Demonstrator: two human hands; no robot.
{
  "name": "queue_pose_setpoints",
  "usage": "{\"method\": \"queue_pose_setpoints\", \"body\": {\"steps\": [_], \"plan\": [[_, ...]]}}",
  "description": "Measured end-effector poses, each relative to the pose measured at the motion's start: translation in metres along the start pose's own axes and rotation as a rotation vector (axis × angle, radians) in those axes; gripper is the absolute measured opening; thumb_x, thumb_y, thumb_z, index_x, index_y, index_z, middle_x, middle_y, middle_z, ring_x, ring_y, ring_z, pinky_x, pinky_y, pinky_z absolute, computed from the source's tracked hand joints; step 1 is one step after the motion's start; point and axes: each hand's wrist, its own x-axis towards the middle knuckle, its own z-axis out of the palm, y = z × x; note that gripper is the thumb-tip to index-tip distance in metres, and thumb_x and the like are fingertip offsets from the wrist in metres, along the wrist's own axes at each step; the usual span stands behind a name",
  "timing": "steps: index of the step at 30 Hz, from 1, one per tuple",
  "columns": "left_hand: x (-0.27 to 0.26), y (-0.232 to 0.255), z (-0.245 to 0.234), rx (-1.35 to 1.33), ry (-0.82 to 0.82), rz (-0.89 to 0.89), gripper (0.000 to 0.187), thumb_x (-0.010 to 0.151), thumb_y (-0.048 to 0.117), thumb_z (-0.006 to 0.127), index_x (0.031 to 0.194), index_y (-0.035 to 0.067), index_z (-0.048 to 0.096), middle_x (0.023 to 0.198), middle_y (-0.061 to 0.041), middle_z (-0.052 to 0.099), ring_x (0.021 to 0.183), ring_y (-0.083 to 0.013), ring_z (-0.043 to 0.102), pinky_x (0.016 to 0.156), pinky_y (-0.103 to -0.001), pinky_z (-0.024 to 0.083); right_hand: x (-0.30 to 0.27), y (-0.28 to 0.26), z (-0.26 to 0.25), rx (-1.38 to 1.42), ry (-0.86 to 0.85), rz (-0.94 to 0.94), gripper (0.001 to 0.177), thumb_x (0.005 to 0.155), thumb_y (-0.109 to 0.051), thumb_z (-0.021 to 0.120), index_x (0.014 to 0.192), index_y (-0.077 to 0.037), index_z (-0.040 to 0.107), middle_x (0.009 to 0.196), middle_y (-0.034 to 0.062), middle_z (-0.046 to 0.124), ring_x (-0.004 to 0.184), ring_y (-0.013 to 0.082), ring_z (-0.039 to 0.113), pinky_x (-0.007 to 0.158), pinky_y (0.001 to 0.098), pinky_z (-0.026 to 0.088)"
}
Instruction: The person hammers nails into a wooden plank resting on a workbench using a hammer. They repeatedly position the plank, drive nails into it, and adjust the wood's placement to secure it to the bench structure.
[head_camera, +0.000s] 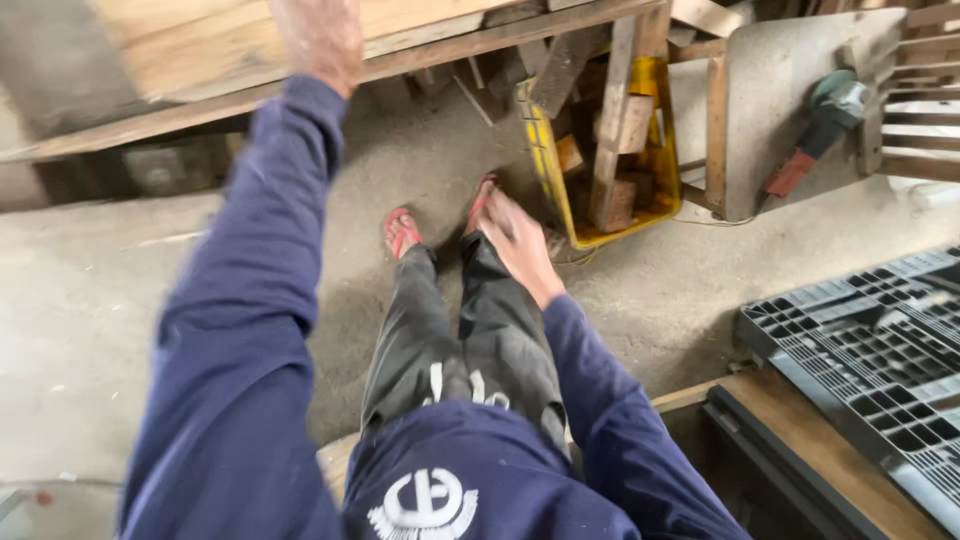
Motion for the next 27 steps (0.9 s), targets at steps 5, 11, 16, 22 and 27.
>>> {"method": "queue_pose_setpoints", "body": {"steps": [5, 11, 16, 22, 27], "plan": [[-0.116, 0.032, -0.016, -1.009, 0.301, -0.692, 0.036, 0.104, 0.035, 0.056, 0.075, 0.014, 0.054, 0.054, 0.002, 0.044, 0.037, -0.0099, 0.038, 0.034, -0.027, 0.026, -0.177, 0.053, -0.016, -0.281, -0.312, 0.690, 0.046, 0.095, -0.032, 0.075, 0.128, -0.001, 0.068, 0.125, 0.0250, 0.068, 0.119, 0.0386, 0.062, 0.100, 0.0406, 0.049], [-0.319, -0.029, 0.004, -1.308, 0.173, -1.313, 0.019, 0.102, 0.028, 0.057, 0.094, 0.010, 0.060, 0.072, 0.000, 0.055, 0.052, -0.0099, 0.045, 0.043, -0.026, 0.033, -0.220, 0.021, -0.038, 0.038, -0.090, 0.733, 0.039, 0.096, -0.026, 0.066, 0.123, 0.002, 0.067, 0.120, 0.0222, 0.073, 0.112, 0.0324, 0.069, 0.095, 0.0377, 0.053], [-0.363, -0.026, -0.005, -1.210, 0.078, -1.280, 0.018, 0.100, 0.029, 0.061, 0.093, 0.013, 0.060, 0.068, 0.001, 0.052, 0.048, -0.0095, 0.041, 0.040, -0.025, 0.030, -0.117, 0.010, -0.022, -0.303, -0.099, 0.094, 0.043, 0.104, -0.025, 0.061, 0.137, 0.002, 0.059, 0.135, 0.0282, 0.063, 0.128, 0.0436, 0.059, 0.108, 0.0490, 0.047], [-0.331, 0.014, -0.022, -1.066, 0.188, -1.061, 0.016, 0.099, 0.026, 0.063, 0.096, 0.011, 0.064, 0.072, -0.001, 0.057, 0.051, -0.0083, 0.043, 0.041, -0.024, 0.029, 0.105, -0.008, -0.025, -0.626, -0.061, -0.303, 0.064, 0.106, -0.003, 0.053, 0.163, 0.006, 0.025, 0.169, 0.0254, 0.026, 0.159, 0.0484, 0.016, 0.131, 0.0548, 0.015], [-0.320, 0.028, -0.007, -1.096, 0.371, -1.137, 0.014, 0.100, 0.026, 0.065, 0.095, 0.012, 0.064, 0.073, 0.001, 0.057, 0.053, -0.0088, 0.045, 0.042, -0.024, 0.030, 0.220, -0.018, -0.047, -0.878, -0.003, -0.481, 0.077, 0.090, 0.007, 0.057, 0.162, 0.011, 0.030, 0.163, 0.0314, 0.030, 0.154, 0.0496, 0.025, 0.132, 0.0557, 0.016]]}}
